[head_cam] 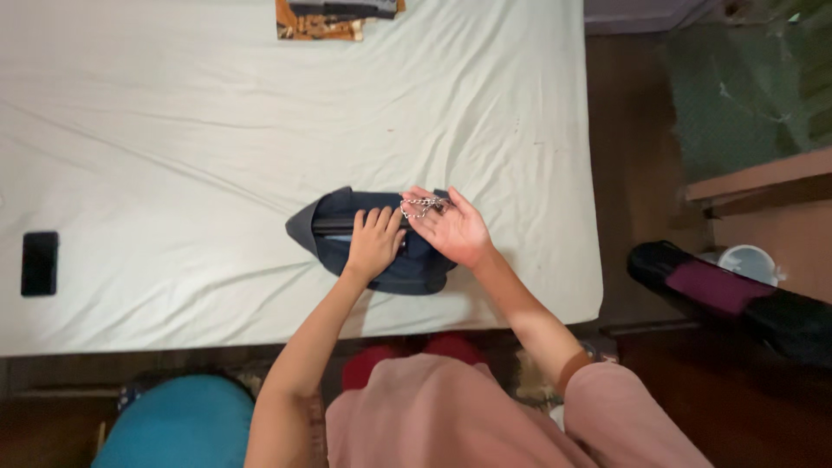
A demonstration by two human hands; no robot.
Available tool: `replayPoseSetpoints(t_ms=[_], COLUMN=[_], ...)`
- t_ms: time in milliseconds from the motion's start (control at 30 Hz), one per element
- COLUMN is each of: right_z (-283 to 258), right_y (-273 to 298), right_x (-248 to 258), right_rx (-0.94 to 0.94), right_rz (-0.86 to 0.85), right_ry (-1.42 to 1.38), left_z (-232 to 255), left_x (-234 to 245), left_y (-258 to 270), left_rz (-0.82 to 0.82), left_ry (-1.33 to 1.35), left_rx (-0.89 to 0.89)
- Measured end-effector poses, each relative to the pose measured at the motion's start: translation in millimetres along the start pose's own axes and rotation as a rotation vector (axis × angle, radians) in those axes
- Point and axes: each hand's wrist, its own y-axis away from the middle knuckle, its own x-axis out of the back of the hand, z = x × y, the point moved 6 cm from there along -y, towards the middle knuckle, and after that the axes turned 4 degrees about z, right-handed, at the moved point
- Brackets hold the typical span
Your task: The person kneels at the edge of a bed and packs a navy tote bag. They open the bag, place a laptop inside, insert a book and a pink notebook, add a wallet and small items, arrange the contents, then stand up and walk away leaving the packed bag on the bed.
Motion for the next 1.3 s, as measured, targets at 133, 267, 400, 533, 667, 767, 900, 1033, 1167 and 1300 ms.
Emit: replayPoseSetpoints(t_ms=[133,267,400,533,667,767,900,1033,1167,1300], right_z=[6.4,4.9,2.5,-3.1,0.2,2.5,1.6,0.4,-7.1,-8.8], right_y=[-1.0,-3.9,-8.8,-19.7,-26.1,-30.6,-35.4,-35.6,-32.6,-24.4], right_x=[15.3,33.9,46.0,54.2,57.9,59.6,50.1,50.1,57.7,96.2], right_rx=[-0.048,-0.02,0.027,0.14,0.252,0.317,0.41,0.485,0.629,0.595], right_rz=[-0.011,0.076,0.096,0.099,0.093,0.127,0.039,0.085,0.212,0.554], right_ry=[0.031,0.253,0.457,0.588,0.867,1.039,1.192,1.36,1.252,0.931], left_z=[-0.1,-2.0,-20.0,-45.5,-64.8,-61.6,-44.6,-40.4,-46.4,-55.3], left_x=[0.4,7.6,-10.2,-57.3,-80.1,-74.0,-41.6,-27.8,-32.5,-46.5], left_y=[-0.3,-3.5,0.5,3.9,3.4,1.1,-9.4,-18.3,-19.8,-16.8], left_rz=[-0.004,0.03,-0.076,-0.213,-0.235,-0.341,-0.419,-0.428,-0.305,-0.243], left_ry=[0.035,0.205,0.447,0.602,0.885,0.91,0.871,0.881,1.211,1.387], left_rx=[0.009,0.083,0.205,0.301,0.38,0.476,0.459,0.461,0.487,0.518])
